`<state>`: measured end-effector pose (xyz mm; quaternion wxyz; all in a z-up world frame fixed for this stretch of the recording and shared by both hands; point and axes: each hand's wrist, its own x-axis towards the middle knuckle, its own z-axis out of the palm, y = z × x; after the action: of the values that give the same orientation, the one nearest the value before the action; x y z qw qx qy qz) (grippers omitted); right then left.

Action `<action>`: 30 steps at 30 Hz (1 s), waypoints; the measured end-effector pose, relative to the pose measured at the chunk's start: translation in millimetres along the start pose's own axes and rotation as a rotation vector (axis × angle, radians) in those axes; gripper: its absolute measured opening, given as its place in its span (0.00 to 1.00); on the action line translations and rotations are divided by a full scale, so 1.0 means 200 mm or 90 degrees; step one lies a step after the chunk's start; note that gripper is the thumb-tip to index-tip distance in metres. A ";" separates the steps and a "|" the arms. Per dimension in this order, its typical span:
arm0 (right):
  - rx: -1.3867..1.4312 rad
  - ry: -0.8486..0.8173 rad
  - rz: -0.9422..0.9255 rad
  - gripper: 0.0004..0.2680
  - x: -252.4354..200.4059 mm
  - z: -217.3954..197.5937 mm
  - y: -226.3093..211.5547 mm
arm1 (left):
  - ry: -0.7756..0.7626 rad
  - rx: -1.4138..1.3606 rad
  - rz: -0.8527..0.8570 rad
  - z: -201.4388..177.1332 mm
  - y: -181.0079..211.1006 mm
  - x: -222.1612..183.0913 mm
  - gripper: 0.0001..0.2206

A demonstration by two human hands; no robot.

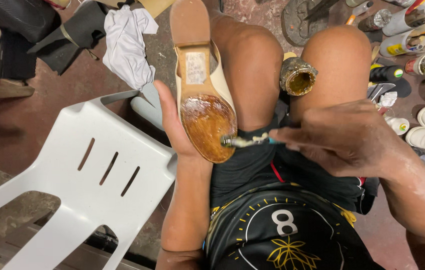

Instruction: The person applies adhesive to the sole and heel of a white shoe using a small brush, spreading the liquid across the surface while holding the shoe by hand.

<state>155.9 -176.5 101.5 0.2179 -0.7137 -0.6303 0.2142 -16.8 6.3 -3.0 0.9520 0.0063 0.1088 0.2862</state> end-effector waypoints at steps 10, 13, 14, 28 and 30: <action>0.099 0.090 -0.054 0.12 0.01 0.04 0.03 | 0.153 0.022 0.056 -0.01 0.01 0.06 0.32; 0.180 0.031 -0.079 0.11 0.00 0.07 0.00 | 0.103 0.039 0.082 -0.04 0.01 0.06 0.31; 0.192 0.030 -0.128 0.11 -0.01 0.08 0.00 | 0.098 0.046 0.095 -0.05 0.01 0.05 0.31; 0.587 0.228 0.039 0.18 -0.16 0.14 0.11 | 0.131 0.184 0.088 -0.10 0.04 0.00 0.33; 0.712 0.376 0.061 0.17 -0.15 0.13 0.23 | 0.156 0.128 0.053 -0.11 0.05 -0.02 0.34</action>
<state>174.7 -210.6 55.5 0.7125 -0.5484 -0.3042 0.3146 -30.7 11.2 -22.6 0.9133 0.0712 0.2518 0.3120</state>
